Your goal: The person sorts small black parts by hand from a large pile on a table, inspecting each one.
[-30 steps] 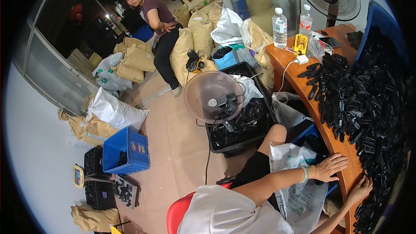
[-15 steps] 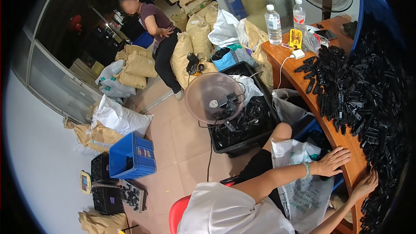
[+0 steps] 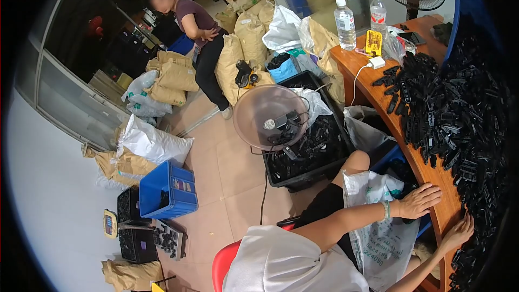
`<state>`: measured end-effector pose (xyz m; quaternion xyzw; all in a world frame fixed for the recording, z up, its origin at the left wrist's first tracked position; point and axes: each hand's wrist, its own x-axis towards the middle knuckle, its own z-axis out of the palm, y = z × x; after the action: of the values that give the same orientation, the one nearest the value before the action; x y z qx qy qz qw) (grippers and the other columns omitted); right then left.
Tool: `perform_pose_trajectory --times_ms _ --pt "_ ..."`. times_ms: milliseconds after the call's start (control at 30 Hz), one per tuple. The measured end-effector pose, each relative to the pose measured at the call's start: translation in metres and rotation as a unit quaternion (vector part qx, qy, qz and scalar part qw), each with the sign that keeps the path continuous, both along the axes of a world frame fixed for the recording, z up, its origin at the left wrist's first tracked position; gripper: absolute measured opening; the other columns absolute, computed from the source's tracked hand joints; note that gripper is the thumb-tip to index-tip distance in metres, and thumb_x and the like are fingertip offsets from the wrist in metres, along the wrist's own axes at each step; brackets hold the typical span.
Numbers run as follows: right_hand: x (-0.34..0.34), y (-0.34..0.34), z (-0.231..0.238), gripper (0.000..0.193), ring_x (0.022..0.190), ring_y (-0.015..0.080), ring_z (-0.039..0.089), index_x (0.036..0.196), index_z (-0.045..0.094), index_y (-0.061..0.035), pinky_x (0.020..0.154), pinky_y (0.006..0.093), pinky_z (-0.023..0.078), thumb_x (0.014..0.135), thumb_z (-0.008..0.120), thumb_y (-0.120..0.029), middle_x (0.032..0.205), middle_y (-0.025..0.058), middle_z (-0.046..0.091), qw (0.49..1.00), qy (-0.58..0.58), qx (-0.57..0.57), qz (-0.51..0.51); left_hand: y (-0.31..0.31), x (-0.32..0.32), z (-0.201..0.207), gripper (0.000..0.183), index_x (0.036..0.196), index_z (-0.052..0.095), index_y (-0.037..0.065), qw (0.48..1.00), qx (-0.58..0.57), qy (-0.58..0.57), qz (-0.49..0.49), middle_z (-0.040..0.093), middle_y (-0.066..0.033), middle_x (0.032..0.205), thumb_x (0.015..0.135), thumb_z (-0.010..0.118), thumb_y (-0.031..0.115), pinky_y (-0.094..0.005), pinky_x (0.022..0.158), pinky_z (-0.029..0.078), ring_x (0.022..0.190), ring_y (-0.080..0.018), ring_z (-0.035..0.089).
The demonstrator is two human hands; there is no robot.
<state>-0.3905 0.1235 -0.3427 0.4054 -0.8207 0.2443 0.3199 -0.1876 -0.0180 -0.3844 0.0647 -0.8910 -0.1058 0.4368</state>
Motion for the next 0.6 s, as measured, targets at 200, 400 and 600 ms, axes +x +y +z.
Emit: perform_pose_trajectory --times_ms 200,400,600 --pt "0.001 0.002 0.004 0.022 0.096 0.0283 0.059 0.108 0.067 -0.0056 0.08 0.0368 0.048 0.092 0.053 -0.006 0.112 0.0102 0.063 1.0 0.012 0.01 -0.004 0.002 -0.003 -0.001 0.068 0.132 0.041 -0.002 1.0 0.014 -0.001 -0.01 0.036 -0.0185 0.141 0.075 0.069 0.021 -0.0496 0.114 0.016 0.136 -0.0332 0.028" --pt "0.002 0.003 0.003 0.022 0.096 0.0272 0.059 0.109 0.067 -0.0063 0.079 0.0359 0.049 0.093 0.052 -0.007 0.113 0.009 0.063 1.0 0.014 0.013 -0.013 0.002 -0.001 -0.002 0.069 0.132 0.041 -0.001 1.0 0.014 0.004 -0.008 0.036 -0.0182 0.141 0.074 0.07 0.022 -0.0493 0.115 0.016 0.136 -0.033 0.027" --pt "0.008 -0.008 -0.003 0.022 0.097 0.0273 0.06 0.108 0.068 -0.006 0.08 0.0362 0.048 0.093 0.052 -0.008 0.114 0.0091 0.063 1.0 -0.001 0.002 -0.003 -0.003 0.015 0.007 0.071 0.132 0.04 -0.002 1.0 0.014 -0.009 -0.002 0.034 -0.0179 0.142 0.074 0.071 0.025 -0.0491 0.116 0.013 0.137 -0.0326 0.024"
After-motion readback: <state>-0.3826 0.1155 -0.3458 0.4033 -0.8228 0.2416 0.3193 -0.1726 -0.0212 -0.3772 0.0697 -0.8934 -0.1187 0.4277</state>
